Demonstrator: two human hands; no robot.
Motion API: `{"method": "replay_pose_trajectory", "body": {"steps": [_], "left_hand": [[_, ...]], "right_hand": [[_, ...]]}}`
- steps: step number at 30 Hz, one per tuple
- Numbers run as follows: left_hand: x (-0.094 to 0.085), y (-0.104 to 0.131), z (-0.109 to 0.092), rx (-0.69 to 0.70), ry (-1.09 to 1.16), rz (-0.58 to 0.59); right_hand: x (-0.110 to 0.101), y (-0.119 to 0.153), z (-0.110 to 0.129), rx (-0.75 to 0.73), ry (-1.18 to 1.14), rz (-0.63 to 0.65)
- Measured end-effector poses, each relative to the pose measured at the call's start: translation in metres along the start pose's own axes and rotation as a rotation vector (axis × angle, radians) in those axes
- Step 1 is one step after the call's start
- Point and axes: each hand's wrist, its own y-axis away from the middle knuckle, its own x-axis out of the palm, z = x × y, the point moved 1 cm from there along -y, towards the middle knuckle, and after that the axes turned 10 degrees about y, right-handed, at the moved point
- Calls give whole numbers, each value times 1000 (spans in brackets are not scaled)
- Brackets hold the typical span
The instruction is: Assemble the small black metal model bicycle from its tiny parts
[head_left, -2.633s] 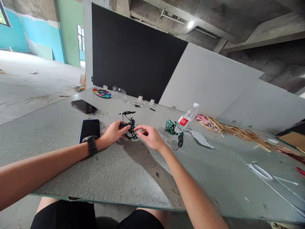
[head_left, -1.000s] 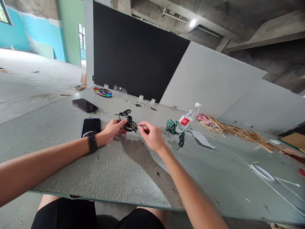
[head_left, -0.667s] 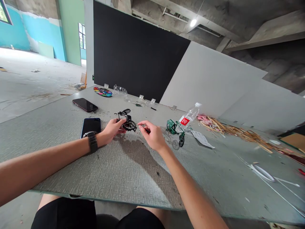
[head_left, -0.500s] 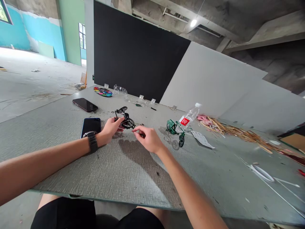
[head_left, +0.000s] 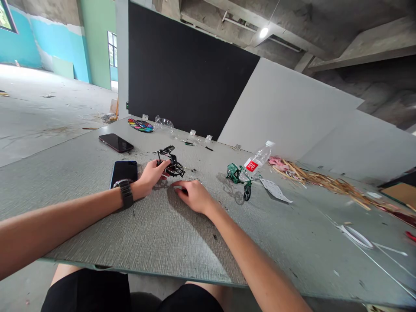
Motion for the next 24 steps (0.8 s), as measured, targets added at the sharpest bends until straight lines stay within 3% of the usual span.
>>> {"method": "replay_pose_trajectory", "body": {"steps": [24], "left_hand": [[2,3,-4,11,-48,-8]], "right_hand": [[6,-2,10,-6,5,-7]]}}
